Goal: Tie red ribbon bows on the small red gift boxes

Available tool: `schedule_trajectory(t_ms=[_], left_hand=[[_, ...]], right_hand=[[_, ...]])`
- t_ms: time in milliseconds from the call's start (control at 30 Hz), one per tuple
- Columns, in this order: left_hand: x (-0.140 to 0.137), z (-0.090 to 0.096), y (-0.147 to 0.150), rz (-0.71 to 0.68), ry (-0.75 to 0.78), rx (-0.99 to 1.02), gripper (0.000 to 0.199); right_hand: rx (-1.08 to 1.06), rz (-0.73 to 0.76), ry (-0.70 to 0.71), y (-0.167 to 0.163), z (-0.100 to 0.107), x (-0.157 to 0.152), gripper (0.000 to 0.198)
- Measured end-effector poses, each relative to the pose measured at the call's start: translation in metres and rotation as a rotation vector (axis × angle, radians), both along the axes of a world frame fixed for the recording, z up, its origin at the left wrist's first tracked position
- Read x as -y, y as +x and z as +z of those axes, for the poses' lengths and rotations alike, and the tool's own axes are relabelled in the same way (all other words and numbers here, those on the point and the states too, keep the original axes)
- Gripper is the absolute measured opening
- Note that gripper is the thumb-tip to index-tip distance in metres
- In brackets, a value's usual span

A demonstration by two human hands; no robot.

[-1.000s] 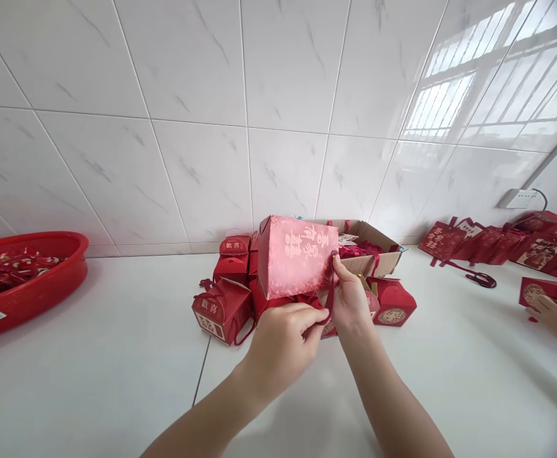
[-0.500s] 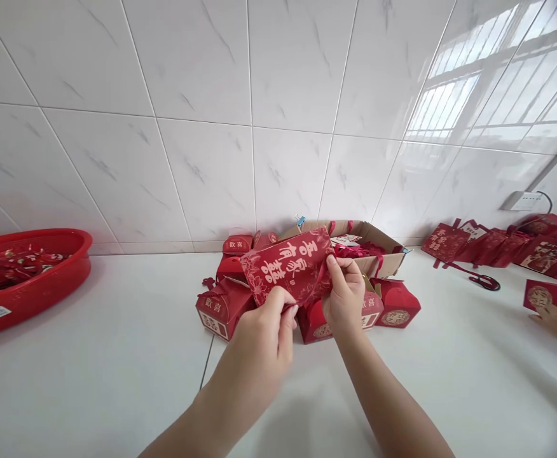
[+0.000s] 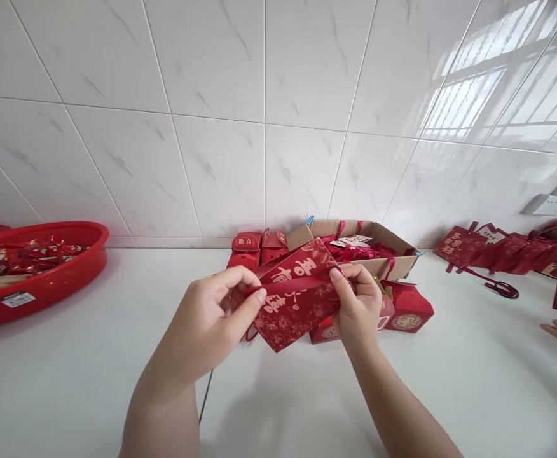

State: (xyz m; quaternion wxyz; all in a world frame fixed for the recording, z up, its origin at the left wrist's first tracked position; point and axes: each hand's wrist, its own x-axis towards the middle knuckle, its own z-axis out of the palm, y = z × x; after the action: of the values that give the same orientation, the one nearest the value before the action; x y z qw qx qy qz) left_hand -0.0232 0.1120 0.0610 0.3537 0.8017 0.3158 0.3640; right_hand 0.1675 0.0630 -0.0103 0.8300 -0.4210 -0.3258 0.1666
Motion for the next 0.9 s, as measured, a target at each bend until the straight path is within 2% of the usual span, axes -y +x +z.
schedule_trajectory(t_ms=[67,133,300,400,500,633,733,833,900], left_hand=[[0.001,-0.001,0.0,-0.077,-0.01,-0.074,0.02],[0.0,-0.002,-0.001,-0.098,-0.019,-0.105,0.02],[-0.01,0.002,-0.007,0.079,-0.029,-0.021,0.019],[-0.015,0.005,-0.01,0.143,-0.004,0.117,0.015],[-0.014,0.004,-0.006,0.13,0.013,0.343,0.016],[-0.008,0.0,0.009,0.149,0.008,0.541,0.016],[-0.006,-0.003,0.015,0.124,0.063,0.496,0.019],[-0.007,-0.005,0.013,-0.028,0.172,0.279,0.004],[-0.008,-0.006,0.012,-0.146,0.147,0.119,0.013]], right_hand=[[-0.042,0.004,0.0,0.002,0.001,0.001,0.024],[-0.05,0.013,0.002,0.003,0.002,0.002,0.023],[0.191,-0.007,-0.012,0.001,0.006,0.007,0.015],[0.385,0.062,-0.062,-0.003,0.01,0.012,0.014],[0.58,0.181,-0.112,-0.005,0.012,0.016,0.015],[0.804,0.291,-0.031,-0.005,0.01,0.019,0.013],[0.913,0.269,0.078,-0.002,0.01,0.02,0.013],[1.018,0.238,0.14,0.002,0.012,0.021,0.015],[1.08,0.223,0.178,0.006,0.013,0.021,0.018]])
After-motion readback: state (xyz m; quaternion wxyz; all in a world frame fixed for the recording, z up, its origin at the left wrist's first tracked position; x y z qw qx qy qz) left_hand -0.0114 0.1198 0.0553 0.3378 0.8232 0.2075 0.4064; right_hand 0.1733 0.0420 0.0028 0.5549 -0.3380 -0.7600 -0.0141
